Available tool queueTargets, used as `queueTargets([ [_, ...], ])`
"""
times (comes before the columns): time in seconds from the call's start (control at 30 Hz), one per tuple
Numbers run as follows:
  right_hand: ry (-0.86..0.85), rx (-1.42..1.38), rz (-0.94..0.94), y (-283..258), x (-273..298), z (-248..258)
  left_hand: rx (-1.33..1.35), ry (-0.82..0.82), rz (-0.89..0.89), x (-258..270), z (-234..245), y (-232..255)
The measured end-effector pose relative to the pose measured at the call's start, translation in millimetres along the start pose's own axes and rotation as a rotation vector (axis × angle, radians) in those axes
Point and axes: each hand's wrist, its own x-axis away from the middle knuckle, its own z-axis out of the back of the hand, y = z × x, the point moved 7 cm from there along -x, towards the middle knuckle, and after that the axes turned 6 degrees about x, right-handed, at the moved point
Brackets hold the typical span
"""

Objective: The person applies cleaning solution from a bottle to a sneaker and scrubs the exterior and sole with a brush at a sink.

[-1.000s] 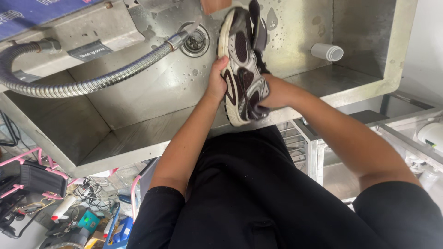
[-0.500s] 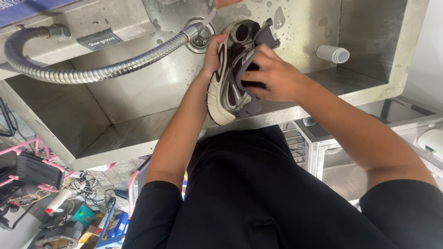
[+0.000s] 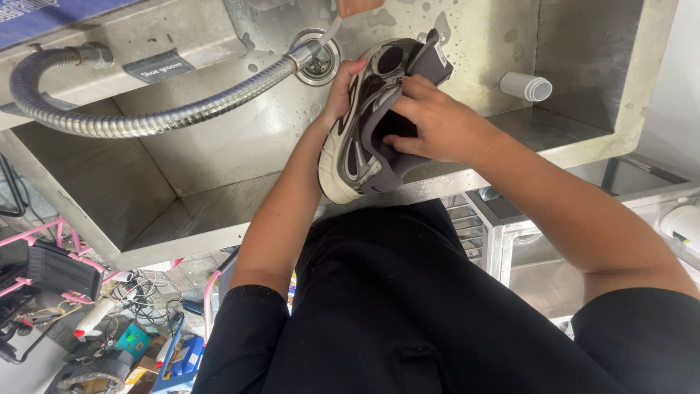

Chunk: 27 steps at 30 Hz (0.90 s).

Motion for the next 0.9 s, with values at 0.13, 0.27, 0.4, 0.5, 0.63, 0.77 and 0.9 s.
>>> queueTargets([
  [0.13, -0.003, 0.024, 0.012, -3.7, -5.2, 6.5, 0.043, -0.036, 0.1, 15.1, -21.0, -1.7],
  [0.27, -0.065, 0.038, -0.015, -5.2, -9.8, 4.9, -0.014, -0.054, 0.026, 22.1, -27.3, 9.2],
  [0.4, -0.009, 0.096, 0.124, -14.5, -12.7, 3.9, -0.011, -0.026, 0.067, 23.9, -23.1, 6.1],
  [0.5, -0.121, 0.082, 0.053, -8.6, -16.8, -7.4, -0.004, -0.017, 0.095, 28.6, -23.0, 4.3],
  [0.63, -0.123, 0.008, 0.114, -4.3, -14.5, -10.7, -0.008, -0.064, 0.084, 27.9, -16.8, 0.9],
  [0.77, 0.051, -0.04, 0.294, -15.6, -9.6, 5.8, 0.014, -0.071, 0.079, 20.7, -9.4, -1.7],
  [0.9, -0.007, 0.205, 0.213, -22.5, -11.9, 0.9, 0.073, -0.091, 0.069, 27.5, -21.9, -2.1],
])
